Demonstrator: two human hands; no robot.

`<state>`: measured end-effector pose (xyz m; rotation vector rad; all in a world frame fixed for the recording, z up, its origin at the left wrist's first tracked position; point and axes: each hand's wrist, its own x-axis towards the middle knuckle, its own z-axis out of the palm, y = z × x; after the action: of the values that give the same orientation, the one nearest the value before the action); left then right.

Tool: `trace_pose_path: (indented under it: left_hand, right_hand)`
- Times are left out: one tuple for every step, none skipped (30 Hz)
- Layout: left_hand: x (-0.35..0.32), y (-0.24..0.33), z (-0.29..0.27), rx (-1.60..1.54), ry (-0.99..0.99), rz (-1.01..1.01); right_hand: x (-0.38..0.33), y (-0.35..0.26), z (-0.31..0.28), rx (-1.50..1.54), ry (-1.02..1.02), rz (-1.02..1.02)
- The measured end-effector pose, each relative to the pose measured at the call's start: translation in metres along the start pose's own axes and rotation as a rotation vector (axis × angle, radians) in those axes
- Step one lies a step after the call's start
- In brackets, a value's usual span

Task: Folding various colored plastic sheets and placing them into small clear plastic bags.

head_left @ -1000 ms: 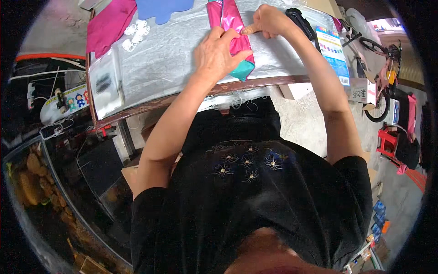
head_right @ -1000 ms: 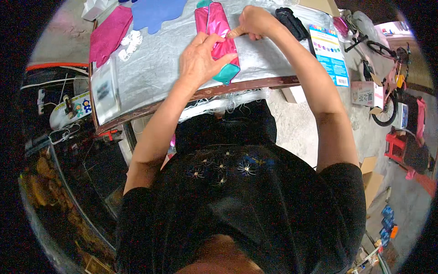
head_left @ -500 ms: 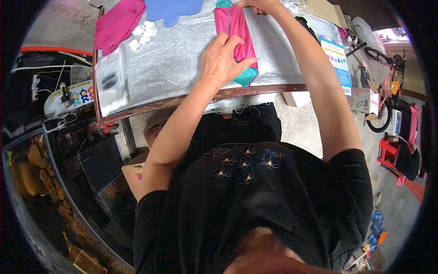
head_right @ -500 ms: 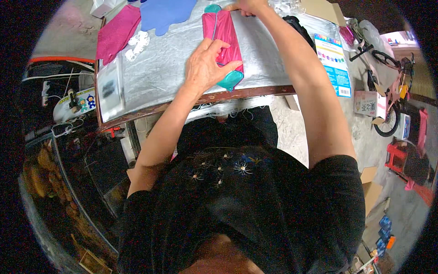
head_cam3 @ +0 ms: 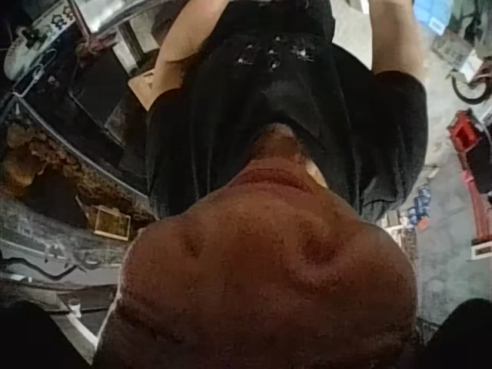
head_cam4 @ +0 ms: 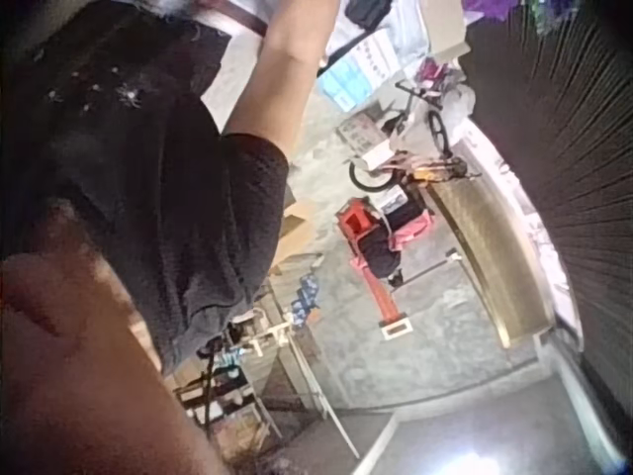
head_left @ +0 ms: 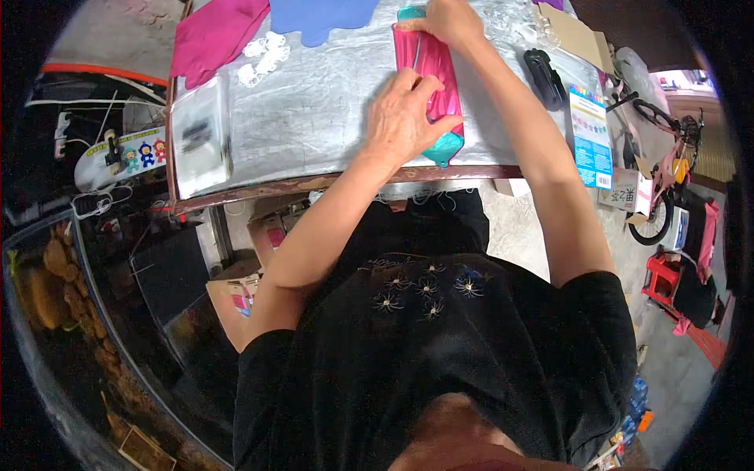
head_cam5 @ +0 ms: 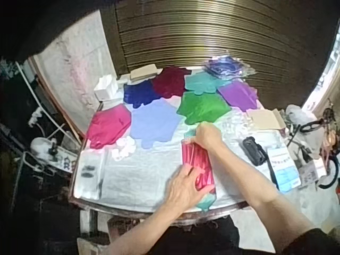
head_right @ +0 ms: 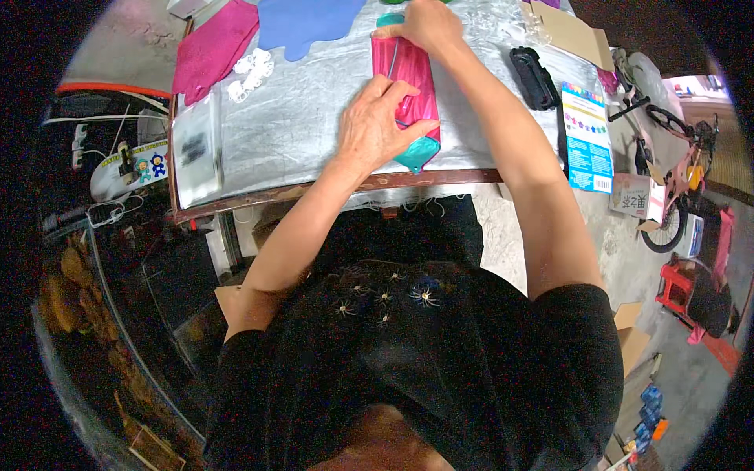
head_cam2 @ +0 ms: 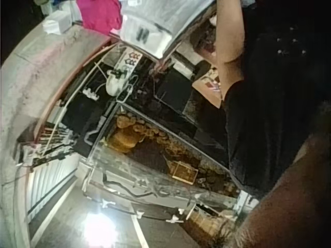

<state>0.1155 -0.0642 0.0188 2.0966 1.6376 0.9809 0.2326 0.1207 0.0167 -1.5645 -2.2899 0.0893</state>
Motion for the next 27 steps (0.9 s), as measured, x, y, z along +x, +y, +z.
trace_pose_path:
  left_hand:
    - [0.001,0.000,0.000,-0.004,0.016,0.013]
    - [0.001,0.001,0.000,-0.006,0.014,0.017]
    - [0.001,0.002,0.000,-0.011,-0.009,-0.008]
    - [0.000,0.002,-0.001,-0.013,-0.031,-0.036]
    - [-0.001,0.002,-0.002,-0.017,-0.055,-0.062]
    - [-0.001,0.002,-0.002,-0.023,-0.061,-0.056]
    - [0.001,0.002,-0.002,-0.013,-0.047,-0.043]
    - [0.003,0.002,-0.001,-0.005,-0.035,-0.029]
    - [0.000,0.000,-0.001,0.006,-0.020,-0.028]
    - [-0.002,-0.002,0.000,-0.001,-0.027,-0.034]
    - [-0.004,-0.005,0.000,-0.001,-0.031,-0.040]
    - [-0.001,-0.009,0.001,-0.002,-0.036,-0.037]
    - [0.001,-0.011,0.002,-0.002,-0.039,-0.035]
    - [0.003,-0.010,0.004,-0.011,-0.046,-0.026]
    - [0.005,-0.009,0.007,-0.017,-0.034,-0.016]
    - [0.004,-0.010,0.009,-0.019,-0.021,-0.014]
    - [0.004,-0.010,0.010,-0.020,-0.007,-0.011]
    - [0.004,-0.012,0.011,-0.021,-0.009,-0.011]
    - [0.002,-0.017,0.012,-0.012,0.022,0.010]
    - [0.001,-0.022,0.013,-0.002,0.053,0.031]
    - [0.000,-0.024,0.014,0.006,0.083,0.057]
    - [0.001,-0.023,0.013,0.007,0.084,0.060]
    - [0.000,-0.022,0.013,0.008,0.079,0.069]
    - [0.000,-0.020,0.012,0.010,0.073,0.079]
    - [0.000,-0.017,0.011,0.012,0.068,0.089]
    - [0.000,-0.016,0.009,0.015,0.070,0.090]
    - [0.000,-0.015,0.008,-0.007,0.051,0.066]
  right_hand:
    - [0.004,0.002,0.002,0.007,0.113,-0.021]
    - [0.006,0.005,0.003,0.005,0.114,-0.017]
    - [0.007,0.009,0.003,0.089,0.111,-0.010]
    - [0.007,0.009,0.000,0.175,0.107,-0.007]
    - [0.005,0.009,-0.004,0.260,0.104,-0.001]
    - [0.000,0.013,-0.009,0.255,0.105,0.008]
    - [-0.007,0.019,-0.015,0.266,0.055,0.067]
    - [-0.015,0.026,-0.022,0.276,0.005,0.129]
    - [-0.027,0.024,-0.029,0.291,-0.055,0.184]
    - [-0.042,0.021,-0.036,0.288,-0.065,0.190]
    - [-0.063,0.012,-0.050,0.218,-0.085,0.138]
    - [-0.081,0.004,-0.063,0.147,-0.098,0.088]
    - [-0.091,0.002,-0.069,0.077,-0.113,0.037]
    - [-0.099,0.009,-0.070,0.069,-0.111,0.050]
    - [-0.111,0.020,-0.068,0.074,-0.174,0.077]
    - [-0.121,0.025,-0.068,0.084,-0.241,0.097]
    - [-0.128,0.029,-0.067,0.094,-0.307,0.117]
    - [-0.135,0.032,-0.066,0.094,-0.308,0.119]
    - [-0.145,0.024,-0.072,0.081,-0.325,0.114]
    - [-0.156,0.016,-0.079,0.068,-0.342,0.108]
    - [-0.164,0.009,-0.086,0.054,-0.356,0.105]
    - [-0.170,0.007,-0.090,0.054,-0.353,0.105]
    - [-0.176,0.007,-0.094,0.040,-0.368,0.061]
    - [-0.182,0.008,-0.098,0.027,-0.383,0.017]
    - [-0.183,0.008,-0.099,0.014,-0.398,-0.027]
    - [-0.178,0.010,-0.096,0.015,-0.395,-0.030]
    - [-0.167,0.014,-0.089,0.147,-0.261,-0.105]
